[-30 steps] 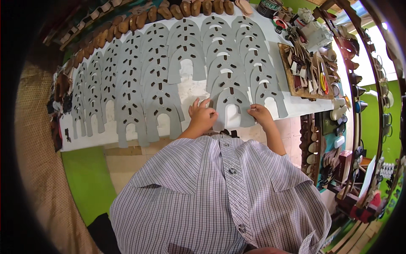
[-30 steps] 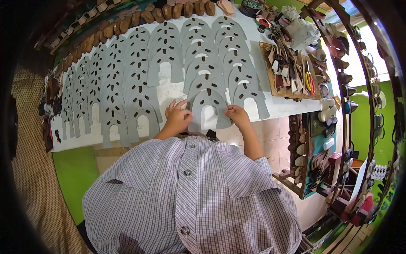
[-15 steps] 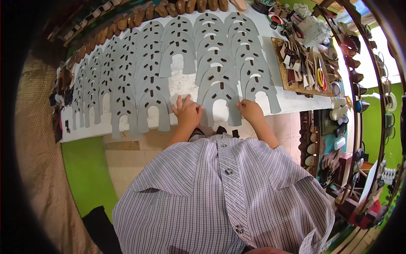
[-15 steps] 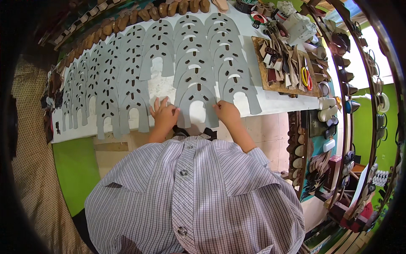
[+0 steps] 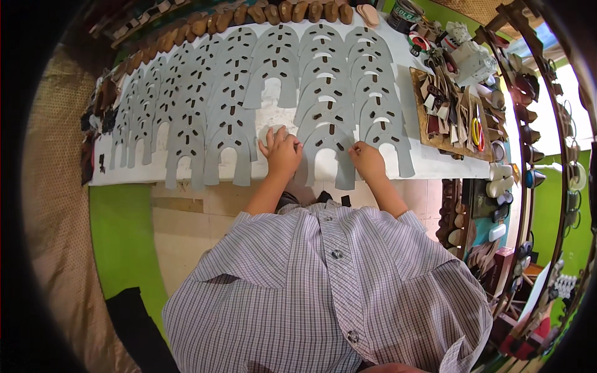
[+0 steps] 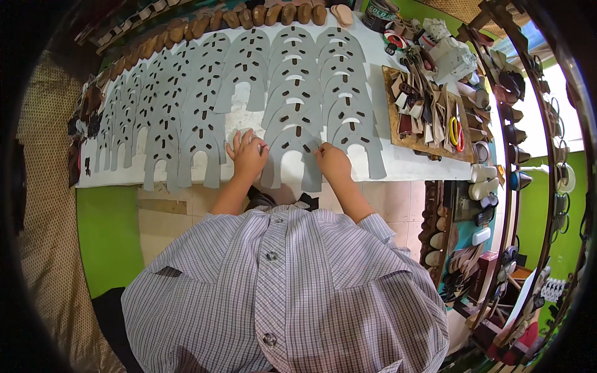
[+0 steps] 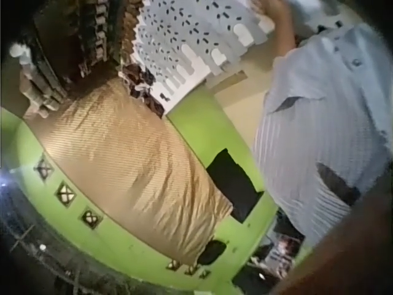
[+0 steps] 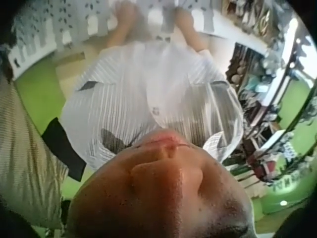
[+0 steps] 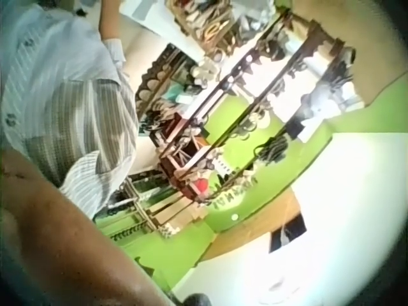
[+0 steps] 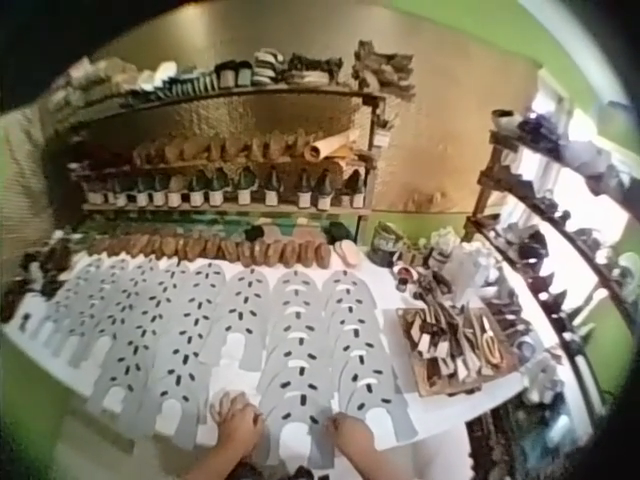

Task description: Sorting and organizing white shoe upper components on a workbench.

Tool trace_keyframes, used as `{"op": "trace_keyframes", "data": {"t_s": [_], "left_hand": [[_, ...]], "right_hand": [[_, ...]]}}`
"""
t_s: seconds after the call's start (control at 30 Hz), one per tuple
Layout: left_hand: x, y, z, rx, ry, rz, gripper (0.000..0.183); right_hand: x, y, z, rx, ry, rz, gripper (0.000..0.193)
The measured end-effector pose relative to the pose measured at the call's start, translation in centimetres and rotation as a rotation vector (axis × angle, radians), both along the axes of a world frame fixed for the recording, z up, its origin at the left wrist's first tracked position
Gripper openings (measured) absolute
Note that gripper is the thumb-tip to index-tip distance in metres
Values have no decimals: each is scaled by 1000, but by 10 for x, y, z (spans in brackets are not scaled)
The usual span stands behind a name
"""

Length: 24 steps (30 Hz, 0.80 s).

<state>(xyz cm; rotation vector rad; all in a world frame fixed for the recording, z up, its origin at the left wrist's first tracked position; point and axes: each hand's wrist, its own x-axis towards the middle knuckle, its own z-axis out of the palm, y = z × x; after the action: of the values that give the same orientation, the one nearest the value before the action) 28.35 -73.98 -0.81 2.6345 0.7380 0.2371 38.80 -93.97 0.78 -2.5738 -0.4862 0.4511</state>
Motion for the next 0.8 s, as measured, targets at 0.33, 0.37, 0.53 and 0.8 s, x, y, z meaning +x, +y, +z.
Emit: {"op": "trace_keyframes", "data": {"t_s": [0.33,0.37,0.53,0.8], "left_hand": [[-1,22,0,2,-6,11,14],[1,30,2,2,-7,14,14],[4,85,11,34,-35,95,23],[13,166,20,-25,-33,99,25]], "right_hand": [[-4,16,12,132,-17,-27,18],[-5,22,12,157,-33,-18,19],[-9,63,19,174,-70,33,22],[10,142,25,179,-62,194,27]]}}
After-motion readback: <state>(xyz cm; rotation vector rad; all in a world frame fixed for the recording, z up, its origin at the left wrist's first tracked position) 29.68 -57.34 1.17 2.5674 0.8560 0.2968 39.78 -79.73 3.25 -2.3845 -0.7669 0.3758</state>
